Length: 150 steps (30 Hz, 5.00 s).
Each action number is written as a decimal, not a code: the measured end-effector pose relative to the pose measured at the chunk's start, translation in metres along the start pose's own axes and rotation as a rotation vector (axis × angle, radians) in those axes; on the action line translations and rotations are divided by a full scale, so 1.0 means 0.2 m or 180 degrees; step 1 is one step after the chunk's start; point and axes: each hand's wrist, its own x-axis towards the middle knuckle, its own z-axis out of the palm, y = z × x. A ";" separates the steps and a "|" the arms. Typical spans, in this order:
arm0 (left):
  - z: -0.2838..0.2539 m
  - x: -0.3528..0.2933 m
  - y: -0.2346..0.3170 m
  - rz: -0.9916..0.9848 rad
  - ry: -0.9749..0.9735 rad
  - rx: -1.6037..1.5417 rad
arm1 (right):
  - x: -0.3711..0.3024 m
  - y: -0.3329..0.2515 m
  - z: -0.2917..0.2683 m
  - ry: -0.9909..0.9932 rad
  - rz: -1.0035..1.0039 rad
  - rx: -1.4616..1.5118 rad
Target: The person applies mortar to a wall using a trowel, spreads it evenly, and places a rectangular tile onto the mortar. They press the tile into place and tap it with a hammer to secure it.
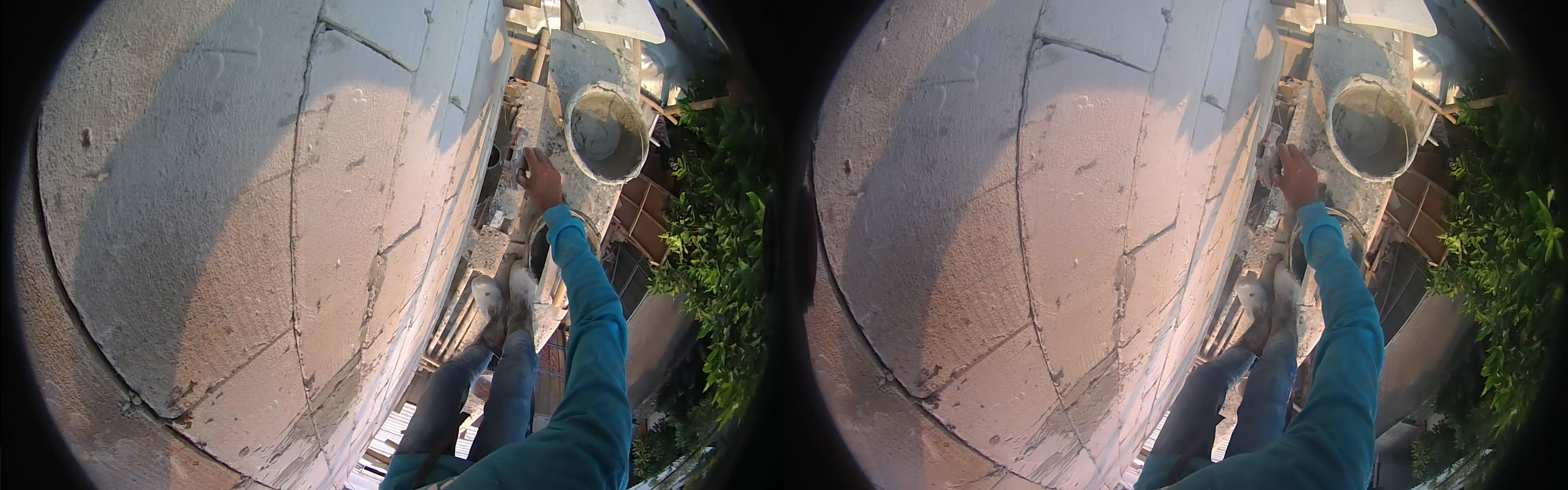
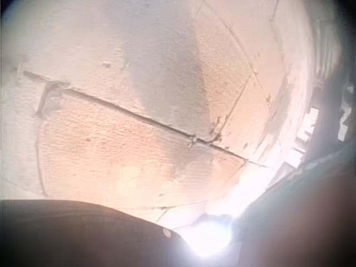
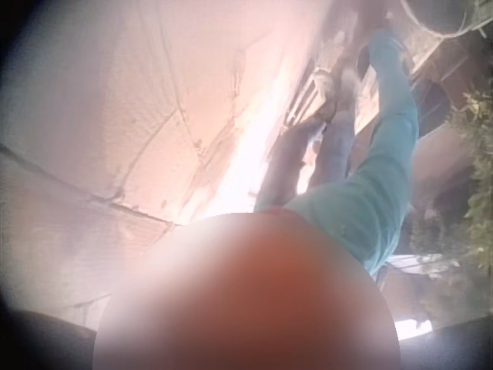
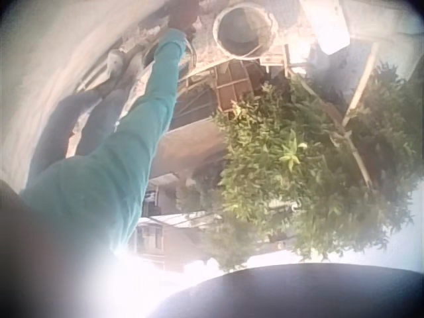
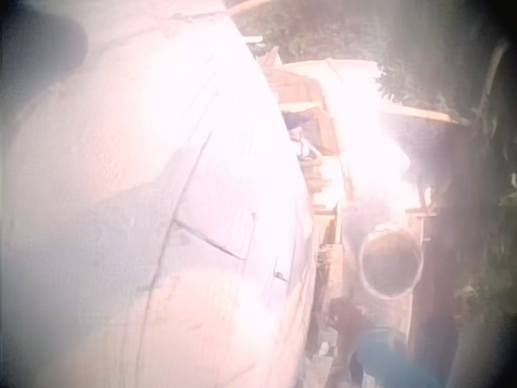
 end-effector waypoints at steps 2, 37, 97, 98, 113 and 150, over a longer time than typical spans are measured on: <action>-0.07 0.07 -0.04 -0.0078 0.0126 -0.0012 | -0.04 -0.28 -0.21 0.0301 -0.0252 0.0173; -0.61 0.55 -0.41 -0.0258 0.1016 -0.1865 | -0.96 -2.40 -2.25 0.0782 -0.0651 0.2399; -0.73 0.70 -0.67 -0.0594 -0.0217 -0.2338 | -1.85 -4.49 -3.01 0.2478 -0.4781 0.1134; -0.72 0.72 -0.67 -0.0532 -0.0244 -0.2586 | -1.83 -4.43 -2.96 0.2511 -0.4541 0.1985; -0.74 0.76 -0.67 -0.0524 -0.0460 -0.2960 | -1.43 -4.26 -2.38 0.0868 -0.2919 0.3653; -0.80 0.75 -0.59 -0.0822 -0.0389 -0.2746 | -1.37 -4.23 -2.26 0.0866 -0.2167 0.3979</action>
